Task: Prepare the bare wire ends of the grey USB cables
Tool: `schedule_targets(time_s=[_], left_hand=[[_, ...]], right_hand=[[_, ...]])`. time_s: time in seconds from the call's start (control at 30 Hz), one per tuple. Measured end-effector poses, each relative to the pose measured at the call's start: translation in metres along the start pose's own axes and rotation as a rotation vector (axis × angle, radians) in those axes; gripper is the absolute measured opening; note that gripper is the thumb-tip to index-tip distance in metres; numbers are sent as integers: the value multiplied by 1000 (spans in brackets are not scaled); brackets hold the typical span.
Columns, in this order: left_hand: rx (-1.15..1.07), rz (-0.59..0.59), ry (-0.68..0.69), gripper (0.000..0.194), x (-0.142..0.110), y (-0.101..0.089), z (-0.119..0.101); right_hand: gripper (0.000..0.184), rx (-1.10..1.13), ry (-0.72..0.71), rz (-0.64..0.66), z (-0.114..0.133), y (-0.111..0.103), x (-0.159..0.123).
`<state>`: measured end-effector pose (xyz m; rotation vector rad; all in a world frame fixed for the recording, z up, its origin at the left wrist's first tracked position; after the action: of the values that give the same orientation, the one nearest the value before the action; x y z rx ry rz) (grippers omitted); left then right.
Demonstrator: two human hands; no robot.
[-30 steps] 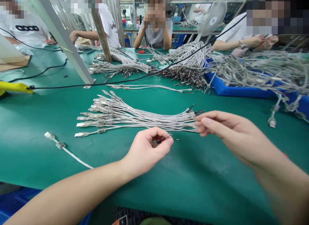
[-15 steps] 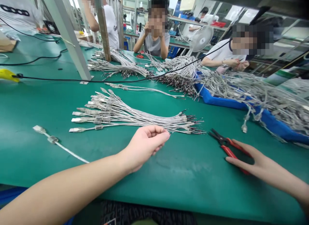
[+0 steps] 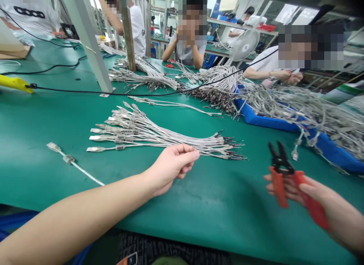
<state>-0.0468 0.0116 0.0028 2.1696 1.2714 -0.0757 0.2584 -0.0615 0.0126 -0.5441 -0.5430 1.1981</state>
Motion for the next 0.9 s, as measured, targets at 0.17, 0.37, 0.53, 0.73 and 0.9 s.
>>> schedule_targets(time_s=[0.17, 0.37, 0.53, 0.73, 0.9], left_hand=[[-19, -72, 49, 28, 6, -7, -3], [-36, -198, 143, 29, 13, -22, -13], [-8, -289, 131, 29, 17, -29, -13], [53, -296, 106, 25, 19, -25, -8], [65, -290, 122, 21, 18, -19, -10]], right_hand=[[41, 552, 145, 483, 56, 79, -14], [44, 630, 109, 837, 86, 120, 7], [34, 607, 62, 841, 85, 137, 15], [27, 505, -15, 797, 84, 137, 10], [23, 465, -39, 749, 84, 134, 5]])
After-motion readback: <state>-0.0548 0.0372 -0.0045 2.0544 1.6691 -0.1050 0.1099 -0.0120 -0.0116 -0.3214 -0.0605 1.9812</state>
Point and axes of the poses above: each hand's wrist, its own x-axis towards the middle knuckle, its own y-axis out of the palm, z = x × y, the point moved 4 cm from there along x, towards the middle knuckle, and after that the axes turned 7 degrees about -y, right-handed, at the moved point
